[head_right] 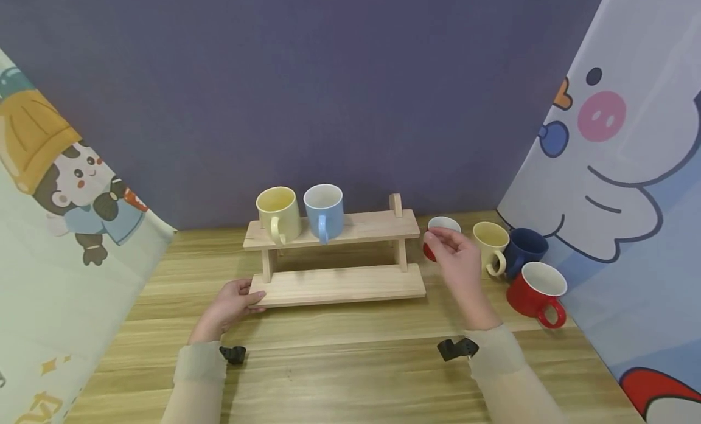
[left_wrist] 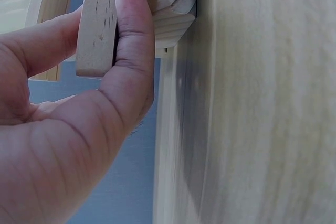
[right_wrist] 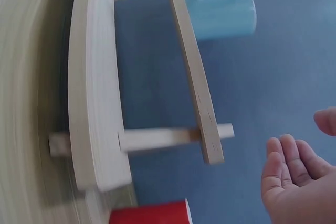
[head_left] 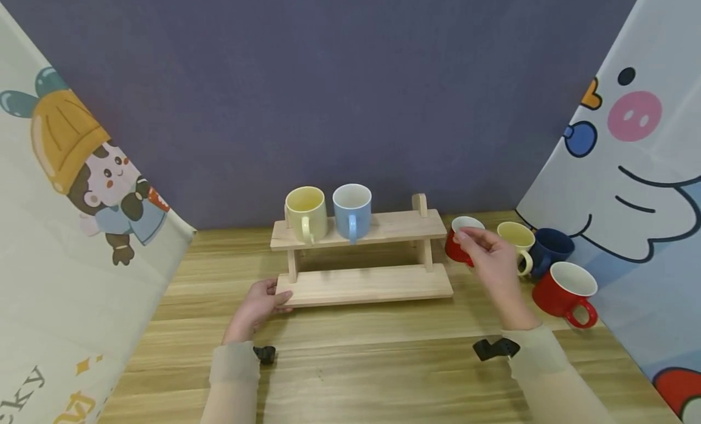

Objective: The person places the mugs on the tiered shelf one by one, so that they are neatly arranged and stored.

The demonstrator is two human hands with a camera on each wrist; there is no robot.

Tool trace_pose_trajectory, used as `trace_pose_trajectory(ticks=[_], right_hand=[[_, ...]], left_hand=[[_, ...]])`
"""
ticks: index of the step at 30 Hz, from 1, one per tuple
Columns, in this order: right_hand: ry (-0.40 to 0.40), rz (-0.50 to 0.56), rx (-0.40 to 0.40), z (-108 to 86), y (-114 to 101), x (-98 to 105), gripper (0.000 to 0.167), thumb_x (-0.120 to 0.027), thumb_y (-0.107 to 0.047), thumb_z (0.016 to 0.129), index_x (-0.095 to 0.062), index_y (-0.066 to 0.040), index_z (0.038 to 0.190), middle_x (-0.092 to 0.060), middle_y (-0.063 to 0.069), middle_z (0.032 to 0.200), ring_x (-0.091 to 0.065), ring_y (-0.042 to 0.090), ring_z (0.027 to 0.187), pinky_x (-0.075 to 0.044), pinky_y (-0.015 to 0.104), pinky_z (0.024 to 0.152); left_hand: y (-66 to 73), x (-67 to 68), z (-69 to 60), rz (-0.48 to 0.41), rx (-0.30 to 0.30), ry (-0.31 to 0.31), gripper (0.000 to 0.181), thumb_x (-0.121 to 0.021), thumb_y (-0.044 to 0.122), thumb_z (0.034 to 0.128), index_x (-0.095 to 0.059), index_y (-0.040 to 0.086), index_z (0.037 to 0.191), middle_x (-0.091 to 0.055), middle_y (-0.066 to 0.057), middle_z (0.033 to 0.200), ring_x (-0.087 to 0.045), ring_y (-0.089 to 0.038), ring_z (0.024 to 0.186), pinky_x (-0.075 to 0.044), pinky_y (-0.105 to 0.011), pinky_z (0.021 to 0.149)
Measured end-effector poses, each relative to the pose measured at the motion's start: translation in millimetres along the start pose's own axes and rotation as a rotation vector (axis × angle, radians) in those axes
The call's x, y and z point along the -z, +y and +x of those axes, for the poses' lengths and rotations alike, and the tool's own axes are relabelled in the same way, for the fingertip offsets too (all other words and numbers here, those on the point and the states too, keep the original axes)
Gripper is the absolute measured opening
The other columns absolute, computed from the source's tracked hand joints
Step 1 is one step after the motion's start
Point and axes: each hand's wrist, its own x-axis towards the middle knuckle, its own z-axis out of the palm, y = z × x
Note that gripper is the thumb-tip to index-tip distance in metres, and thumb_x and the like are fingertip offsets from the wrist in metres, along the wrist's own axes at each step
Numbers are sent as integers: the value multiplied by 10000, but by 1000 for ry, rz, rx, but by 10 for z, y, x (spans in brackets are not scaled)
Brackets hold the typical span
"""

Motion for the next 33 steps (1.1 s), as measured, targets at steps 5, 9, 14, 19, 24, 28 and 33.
trace_pose_trajectory(ticks=[5, 9, 14, 19, 24, 28, 33], right_hand=[[42, -141, -31, -43, 79, 327, 439, -697, -344, 994, -694, -7, 1275, -735, -42, 1033, -633, 52, 921, -522, 117, 762], [99, -146, -41, -68, 213, 609, 402, -726, -289, 978, -705, 4, 1254, -730, -120, 985, -641, 9, 898, -517, 77, 757], [185, -187, -62, -120, 346, 937, 373, -756, -260, 955, -722, 12, 1209, -713, -183, 897, -613, -20, 838, -483, 54, 676], [240, -205, -132, -149, 395, 1211, 361, -764, -290, 946, -737, -51, 1216, -681, -237, 894, -610, -33, 833, -472, 31, 698], [249, -195, -193, -180, 400, 1452, 385, -750, -309, 954, -719, -102, 1278, -655, -261, 931, -595, -56, 850, -471, 21, 689], [249, -165, -244, -240, 463, 1622, 426, -746, -321, 956, -684, -135, 1334, -634, -249, 979, -589, -76, 874, -474, 10, 693], [324, -230, -354, -315, 608, 1767, 555, -736, -388, 950, -616, -128, 1426, -602, -227, 1065, -537, -65, 925, -451, -6, 714]], left_hand=[[0, -14, 1, -2, -2, -7, 542, -596, -16, 1021, -325, -185, 1459, -570, -290, 1216, -649, -320, 1000, -616, -457, 852], [5, -21, 11, -3, 3, -11, 532, -598, -13, 1021, -336, -181, 1454, -573, -286, 1209, -648, -324, 1000, -617, -454, 847], [5, -24, 19, -11, 8, -9, 531, -600, -28, 1015, -338, -193, 1446, -576, -295, 1199, -652, -325, 989, -619, -454, 842], [2, -18, 7, -7, 0, 3, 529, -595, -40, 1013, -329, -213, 1436, -573, -312, 1189, -654, -333, 978, -623, -453, 828], [-6, 3, 2, -2, 1, 6, 505, -597, -22, 1018, -364, -190, 1434, -585, -285, 1184, -656, -319, 979, -621, -452, 836], [-12, 7, 1, -7, 5, 3, 512, -596, -16, 1021, -358, -185, 1442, -581, -279, 1193, -657, -311, 979, -620, -452, 837], [-3, -4, -6, -13, 10, 5, 510, -591, -26, 1020, -353, -182, 1442, -576, -289, 1202, -659, -313, 974, -621, -451, 834]])
